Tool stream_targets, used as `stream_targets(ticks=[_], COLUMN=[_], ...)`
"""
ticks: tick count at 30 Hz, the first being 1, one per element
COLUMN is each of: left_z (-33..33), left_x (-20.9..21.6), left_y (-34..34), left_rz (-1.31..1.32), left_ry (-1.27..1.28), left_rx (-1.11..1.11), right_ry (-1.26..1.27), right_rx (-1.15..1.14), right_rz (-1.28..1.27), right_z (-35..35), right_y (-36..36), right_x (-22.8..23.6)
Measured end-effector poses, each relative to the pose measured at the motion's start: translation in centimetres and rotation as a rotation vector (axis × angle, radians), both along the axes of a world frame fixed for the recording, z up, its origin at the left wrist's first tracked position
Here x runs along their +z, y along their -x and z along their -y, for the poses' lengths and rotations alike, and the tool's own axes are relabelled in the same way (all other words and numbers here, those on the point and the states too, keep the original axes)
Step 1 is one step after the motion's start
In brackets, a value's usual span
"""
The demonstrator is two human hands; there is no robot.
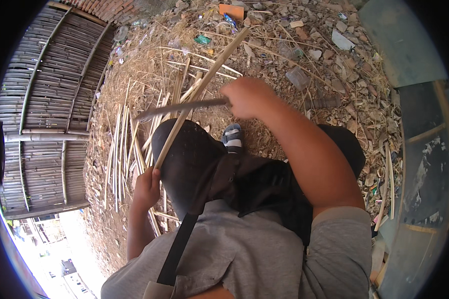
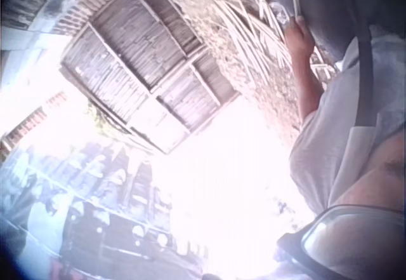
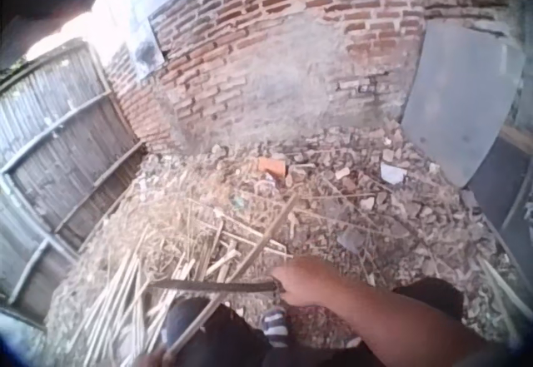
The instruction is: The person shaves a thin bamboo strip using a machete while sitting on the ground.
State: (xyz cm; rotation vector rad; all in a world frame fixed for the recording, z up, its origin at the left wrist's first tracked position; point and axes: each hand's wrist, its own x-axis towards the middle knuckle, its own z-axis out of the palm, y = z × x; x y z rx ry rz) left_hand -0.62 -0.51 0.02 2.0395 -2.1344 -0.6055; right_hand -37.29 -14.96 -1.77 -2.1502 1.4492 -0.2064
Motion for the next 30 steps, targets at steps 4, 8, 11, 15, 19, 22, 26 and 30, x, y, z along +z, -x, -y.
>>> stream_targets(ticks=[4,8,11,15,19,22,26,30], left_z=[-0.5,-1.2,-1.0,1.7,3.1,3.7,3.8,4.2], left_x=[0.7,0.6,-1.2,-2.9,-4.9,-9.0,-16.5,-23.1], left_y=[-0.7,-4.4,-11.0,-20.0,-23.5,-24.1,-22.3,-19.2], left_rz=[-0.036,0.02,0.095,0.307,0.443,0.385,0.162,0.039], left_ry=[-0.026,0.01,0.122,0.304,0.304,0.224,0.05,-0.132], left_rx=[0.053,0.206,0.346,0.58,0.649,0.581,0.489,0.437], right_ry=[0.042,0.114,0.011,0.05,0.037,0.021,0.03,0.033], right_rx=[-0.443,-0.633,-0.641,-0.58,-0.524,-0.546,-0.572,-0.575], right_rz=[0.189,0.207,0.207,0.188,0.201,0.158,0.15,0.112], right_z=[2.9,2.9,3.1,3.1,2.8,2.5,2.5,2.4], right_y=[6.6,8.9,8.7,7.5,6.8,6.5,6.1,6.6], right_x=[-3.7,-3.6,-2.6,-2.3,-2.3,-2.3,-2.4,-1.4])
